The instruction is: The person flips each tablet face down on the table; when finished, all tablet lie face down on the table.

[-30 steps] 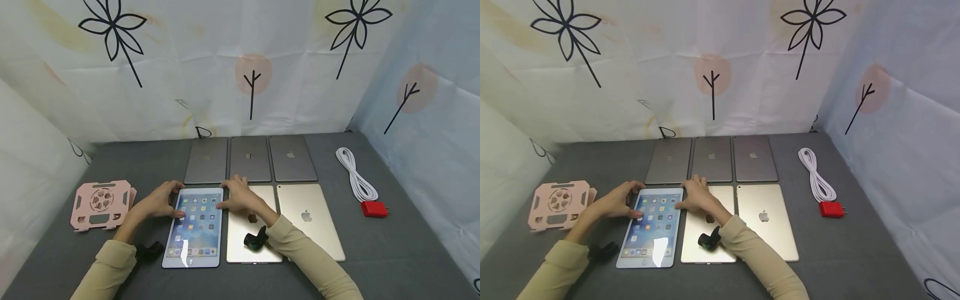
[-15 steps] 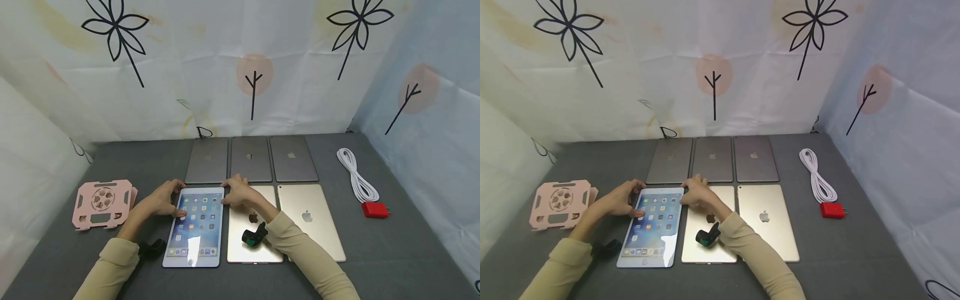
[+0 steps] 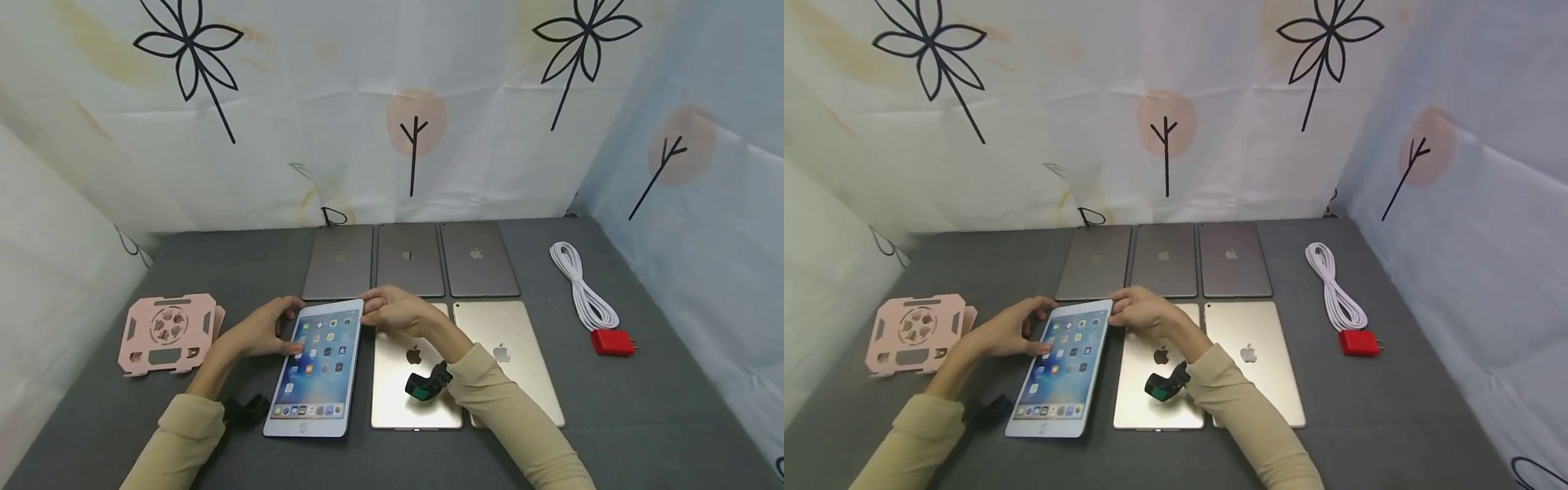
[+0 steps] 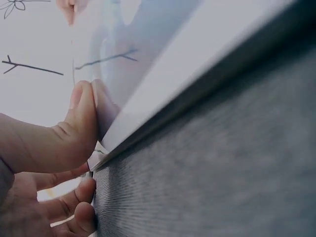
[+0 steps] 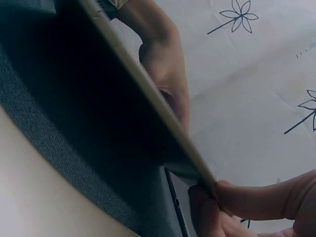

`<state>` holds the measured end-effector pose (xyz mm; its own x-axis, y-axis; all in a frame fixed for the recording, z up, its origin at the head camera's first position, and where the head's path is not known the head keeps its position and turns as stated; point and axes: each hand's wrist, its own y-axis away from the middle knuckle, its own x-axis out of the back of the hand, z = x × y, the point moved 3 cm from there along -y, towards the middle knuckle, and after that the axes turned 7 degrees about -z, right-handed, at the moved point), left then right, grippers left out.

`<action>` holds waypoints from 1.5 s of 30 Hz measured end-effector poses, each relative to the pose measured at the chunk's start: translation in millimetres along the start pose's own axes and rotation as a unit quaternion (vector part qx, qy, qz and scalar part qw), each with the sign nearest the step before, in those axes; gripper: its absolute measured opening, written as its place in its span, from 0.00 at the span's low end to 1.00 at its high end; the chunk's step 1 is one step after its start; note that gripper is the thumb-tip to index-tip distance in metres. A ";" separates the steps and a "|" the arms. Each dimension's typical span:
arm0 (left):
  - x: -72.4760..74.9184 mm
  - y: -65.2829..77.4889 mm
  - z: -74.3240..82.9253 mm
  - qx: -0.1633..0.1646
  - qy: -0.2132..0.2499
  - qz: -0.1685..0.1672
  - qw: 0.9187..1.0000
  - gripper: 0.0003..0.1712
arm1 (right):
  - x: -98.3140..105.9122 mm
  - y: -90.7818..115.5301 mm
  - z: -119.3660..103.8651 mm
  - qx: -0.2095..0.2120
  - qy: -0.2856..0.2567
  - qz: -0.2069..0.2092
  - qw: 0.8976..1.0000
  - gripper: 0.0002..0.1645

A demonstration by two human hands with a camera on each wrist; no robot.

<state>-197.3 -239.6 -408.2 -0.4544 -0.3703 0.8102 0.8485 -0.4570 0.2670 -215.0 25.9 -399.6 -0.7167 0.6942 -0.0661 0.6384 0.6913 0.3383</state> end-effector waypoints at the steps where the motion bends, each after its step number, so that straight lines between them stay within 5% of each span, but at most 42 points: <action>1: -0.5 0.6 0.3 -0.010 0.001 0.004 1.000 0.46 | 0.5 0.7 -0.2 0.008 -0.008 0.003 1.000 0.37; 12: -5.3 1.5 11.4 -0.077 0.021 0.019 0.997 0.43 | 3.5 8.9 -6.9 0.049 -0.070 0.034 0.996 0.36; 36: -31.1 -22.7 42.2 -0.128 0.103 -0.061 0.985 0.45 | -3.6 17.7 -21.7 0.088 0.003 0.030 0.996 0.31; 40: -32.5 -25.1 42.1 -0.136 0.141 -0.087 0.977 0.43 | -6.8 14.4 -20.5 0.086 0.025 0.032 0.995 0.30; 45: -30.5 -25.2 40.1 -0.133 0.244 -0.137 0.951 0.46 | -11.4 7.3 -17.9 0.075 0.054 0.036 0.995 0.30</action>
<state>-194.0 -184.3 -418.7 -0.7755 -0.5091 0.3733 0.6108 -0.7546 0.2398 -207.2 19.4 -379.6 -0.6878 0.7236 0.0579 0.7188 0.6678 0.1932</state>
